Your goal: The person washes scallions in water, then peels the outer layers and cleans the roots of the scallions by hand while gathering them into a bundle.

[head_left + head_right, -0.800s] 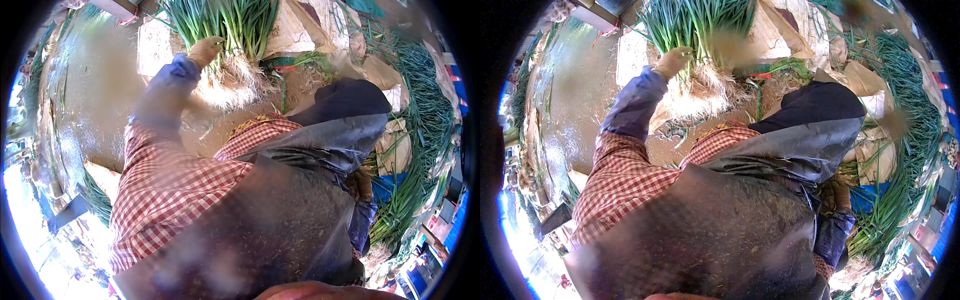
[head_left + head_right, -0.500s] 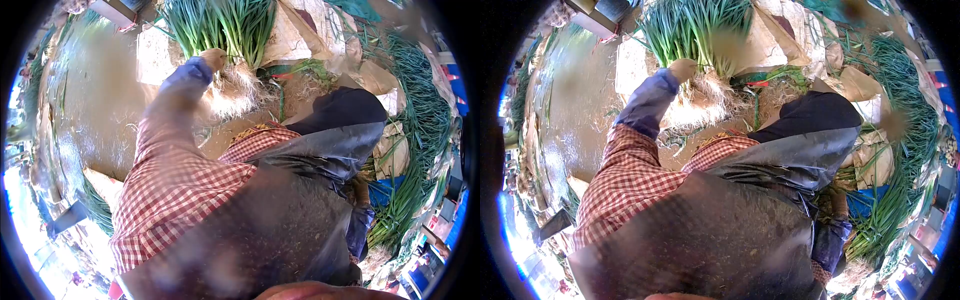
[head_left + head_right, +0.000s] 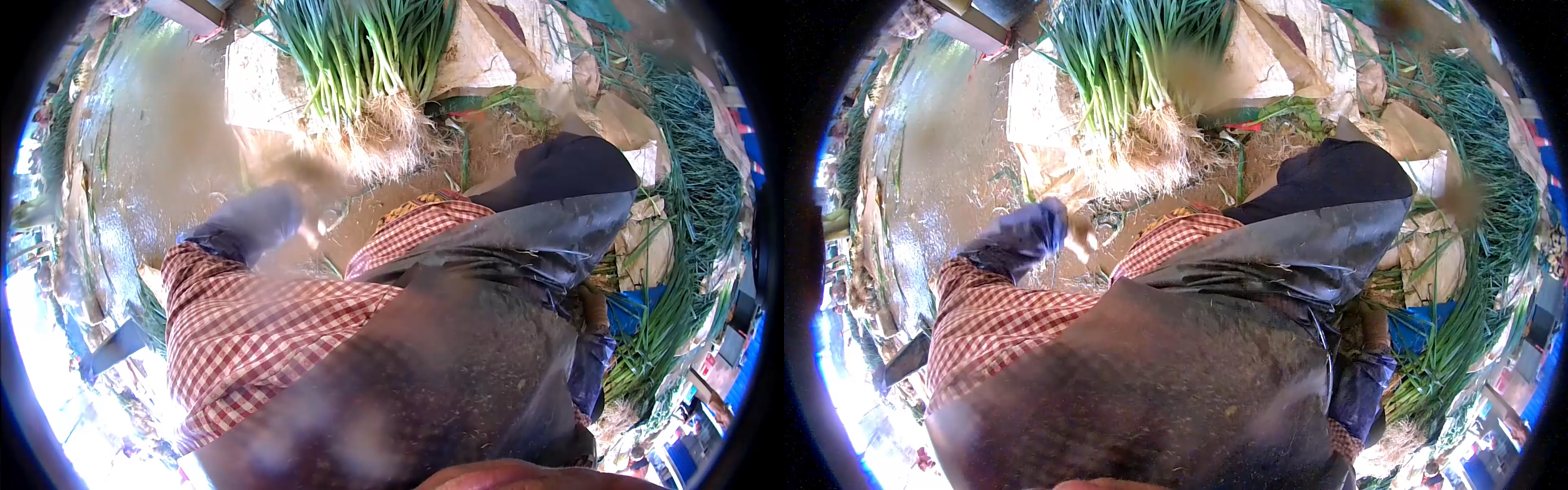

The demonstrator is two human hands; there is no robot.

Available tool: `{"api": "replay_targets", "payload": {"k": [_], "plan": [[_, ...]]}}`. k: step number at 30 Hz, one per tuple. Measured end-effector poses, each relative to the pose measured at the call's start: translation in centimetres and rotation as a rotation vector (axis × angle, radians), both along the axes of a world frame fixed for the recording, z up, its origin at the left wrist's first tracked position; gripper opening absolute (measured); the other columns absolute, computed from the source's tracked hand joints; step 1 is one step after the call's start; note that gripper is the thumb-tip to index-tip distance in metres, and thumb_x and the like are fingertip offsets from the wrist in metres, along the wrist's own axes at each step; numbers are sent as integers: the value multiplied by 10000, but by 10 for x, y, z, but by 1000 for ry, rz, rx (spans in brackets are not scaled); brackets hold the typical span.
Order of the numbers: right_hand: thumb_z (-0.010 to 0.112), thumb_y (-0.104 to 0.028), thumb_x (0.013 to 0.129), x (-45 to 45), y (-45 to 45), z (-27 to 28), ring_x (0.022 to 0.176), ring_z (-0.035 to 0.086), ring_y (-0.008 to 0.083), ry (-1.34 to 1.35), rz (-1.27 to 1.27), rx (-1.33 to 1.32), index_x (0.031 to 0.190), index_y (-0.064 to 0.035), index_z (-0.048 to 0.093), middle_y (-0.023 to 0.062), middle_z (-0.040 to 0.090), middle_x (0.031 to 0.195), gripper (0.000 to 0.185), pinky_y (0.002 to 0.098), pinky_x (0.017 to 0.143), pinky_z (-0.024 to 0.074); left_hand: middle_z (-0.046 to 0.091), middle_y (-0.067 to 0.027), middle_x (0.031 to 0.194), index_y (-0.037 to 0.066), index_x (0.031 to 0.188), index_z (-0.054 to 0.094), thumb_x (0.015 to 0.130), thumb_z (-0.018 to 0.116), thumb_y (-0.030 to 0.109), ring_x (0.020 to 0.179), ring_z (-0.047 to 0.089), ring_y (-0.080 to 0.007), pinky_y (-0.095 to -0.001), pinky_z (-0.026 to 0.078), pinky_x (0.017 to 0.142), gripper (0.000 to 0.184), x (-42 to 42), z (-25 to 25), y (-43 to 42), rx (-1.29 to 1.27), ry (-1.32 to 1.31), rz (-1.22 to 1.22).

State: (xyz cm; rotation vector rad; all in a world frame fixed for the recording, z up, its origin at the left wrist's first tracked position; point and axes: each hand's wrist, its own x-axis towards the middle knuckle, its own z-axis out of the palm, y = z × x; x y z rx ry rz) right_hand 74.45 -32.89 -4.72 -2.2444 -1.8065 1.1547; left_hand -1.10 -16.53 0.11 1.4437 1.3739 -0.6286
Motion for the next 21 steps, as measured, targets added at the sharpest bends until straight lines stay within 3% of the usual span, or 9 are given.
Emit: {"api": "replay_targets", "payload": {"k": [3, 4, 6, 7, 8, 9, 12, 18, 21], "plan": [[524, -130, 820, -12, 11, 8, 697, 586, 133, -85, 177, 103, 1041, -28, 640, 48, 659, 834, 269, 245, 634, 464, 592, -134, 1172, 109, 1106, 615, 900, 533, 301, 1049, 575, -235, -367, 444, 939, 293, -9, -5, 36, 195, 174, 47], [523, -128, 821, -15, 10, 10, 694, 586, 136, 69, 3, 63, 1019, -28, 646, 46, 658, 822, 253, 248, 632, 462, 600, -145, 1126, 87, 1090, 610, 904, 531, 293, 1002, 581, -230, -360, 459, 905, 289, -24, -42, 51, 449, 155, -24], [522, -127, 822, -23, 8, 15, 691, 586, 138, 218, -174, 25, 997, -29, 652, 44, 657, 811, 239, 252, 631, 460, 609, -156, 1044, 38, 1073, 592, 900, 544, 280, 924, 582, -222, -340, 485, 835, 301, -23, -50, 75, 637, 14, 419], [520, -122, 820, -26, 5, 18, 686, 579, 138, 237, -255, 11, 961, -29, 657, 43, 655, 806, 218, 257, 631, 455, 609, -155, 1008, 11, 1072, 578, 893, 558, 274, 893, 578, -220, -328, 495, 798, 318, -6, -31, 86, 534, -107, 929], [519, -120, 819, -28, 4, 21, 683, 576, 138, 246, -297, 0, 943, -30, 659, 43, 654, 804, 209, 259, 630, 453, 603, -152, 1040, -20, 1101, 548, 869, 603, 285, 910, 576, -223, -311, 501, 778, 387, 2, -22, 90, 499, -204, 1080], [517, -118, 818, -28, 3, 22, 680, 573, 139, 255, -339, -9, 926, -30, 662, 43, 653, 802, 201, 261, 630, 450, 603, -152, 1040, -20, 1101, 548, 869, 603, 285, 910, 576, -223, -311, 501, 778, 387, 2, -34, 94, 493, -204, 1079], [515, -112, 814, -19, -5, 16, 656, 554, 136, -88, 0, 146, 856, -27, 653, 31, 634, 762, 168, 270, 620, 438, 619, -155, 996, -38, 1071, 562, 848, 646, 259, 912, 586, -219, -327, 505, 787, 381, 2, -84, 105, 511, -360, 1207], [522, -122, 809, -29, -4, 23, 645, 537, 139, -25, -51, 71, 819, -30, 633, 12, 592, 705, 145, 265, 620, 424, 628, -93, 774, -32, 958, 589, 851, 632, 145, 619, 588, -172, -330, 527, 624, 211, 13, -95, 97, 478, -681, 1679], [529, -125, 805, -28, 0, 24, 663, 546, 139, -3, -146, -16, 869, -37, 649, 20, 618, 742, 161, 259, 631, 428, 599, -88, 721, -35, 899, 580, 870, 587, 122, 559, 566, -175, -327, 523, 568, 160, 13, -110, 93, 472, -747, 1861]]}}
